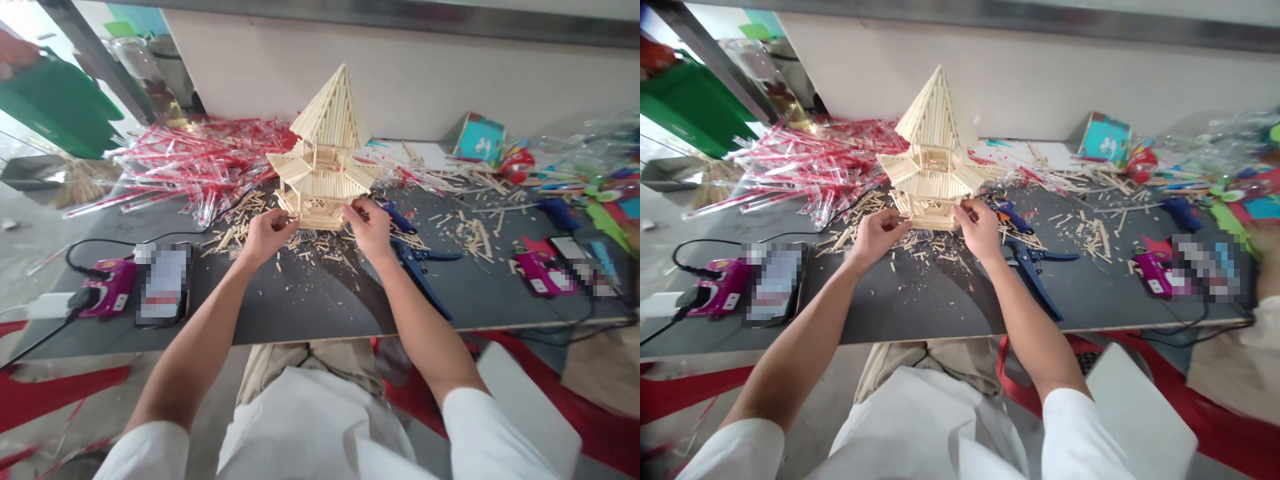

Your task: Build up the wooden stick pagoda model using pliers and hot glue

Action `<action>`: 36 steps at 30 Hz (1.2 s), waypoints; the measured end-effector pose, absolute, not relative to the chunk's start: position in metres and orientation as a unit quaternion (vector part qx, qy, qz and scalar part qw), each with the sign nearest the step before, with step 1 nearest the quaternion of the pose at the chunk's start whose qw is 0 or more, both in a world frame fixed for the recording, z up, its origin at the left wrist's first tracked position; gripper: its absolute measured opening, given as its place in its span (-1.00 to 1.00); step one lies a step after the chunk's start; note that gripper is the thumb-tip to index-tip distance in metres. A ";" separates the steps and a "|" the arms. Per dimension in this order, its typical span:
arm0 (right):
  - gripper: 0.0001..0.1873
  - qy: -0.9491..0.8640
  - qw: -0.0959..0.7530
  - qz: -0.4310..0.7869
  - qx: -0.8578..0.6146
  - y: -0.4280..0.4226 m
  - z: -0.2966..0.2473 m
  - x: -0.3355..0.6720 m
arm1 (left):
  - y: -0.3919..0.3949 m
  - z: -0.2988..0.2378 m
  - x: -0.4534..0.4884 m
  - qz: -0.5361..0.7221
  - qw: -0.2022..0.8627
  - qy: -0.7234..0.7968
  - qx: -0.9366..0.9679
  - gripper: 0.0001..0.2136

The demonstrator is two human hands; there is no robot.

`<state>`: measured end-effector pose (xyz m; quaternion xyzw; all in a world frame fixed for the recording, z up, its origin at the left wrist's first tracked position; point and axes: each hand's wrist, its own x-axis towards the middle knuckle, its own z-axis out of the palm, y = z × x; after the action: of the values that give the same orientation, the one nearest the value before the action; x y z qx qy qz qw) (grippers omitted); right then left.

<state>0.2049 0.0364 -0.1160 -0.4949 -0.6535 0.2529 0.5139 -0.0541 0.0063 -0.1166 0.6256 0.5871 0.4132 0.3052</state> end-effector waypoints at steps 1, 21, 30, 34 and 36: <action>-0.38 -0.654 0.519 0.238 -0.497 0.038 -0.114 0.206 | 0.006 -0.116 -0.053 0.422 0.316 0.582 0.619 -0.69; -0.47 -0.670 0.497 0.289 -0.470 0.089 -0.056 0.203 | 0.003 -0.112 -0.051 0.492 0.272 0.496 0.662 -0.53; -0.45 -0.593 0.487 0.409 -0.493 0.086 -0.037 0.202 | 0.001 -0.114 -0.052 0.475 0.202 0.473 0.714 -0.34; -0.42 -0.601 0.488 0.412 -0.480 0.096 -0.036 0.204 | 0.003 -0.118 -0.053 0.453 0.197 0.485 0.721 -0.19; -0.41 -0.636 0.472 0.395 -0.466 0.105 -0.035 0.206 | 0.003 -0.119 -0.054 0.441 0.198 0.493 0.723 -0.17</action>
<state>0.2060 0.1049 -0.0352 -0.4659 -0.6360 0.3947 0.4718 -0.0543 0.0034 -0.1192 0.7230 0.4935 0.4410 0.1983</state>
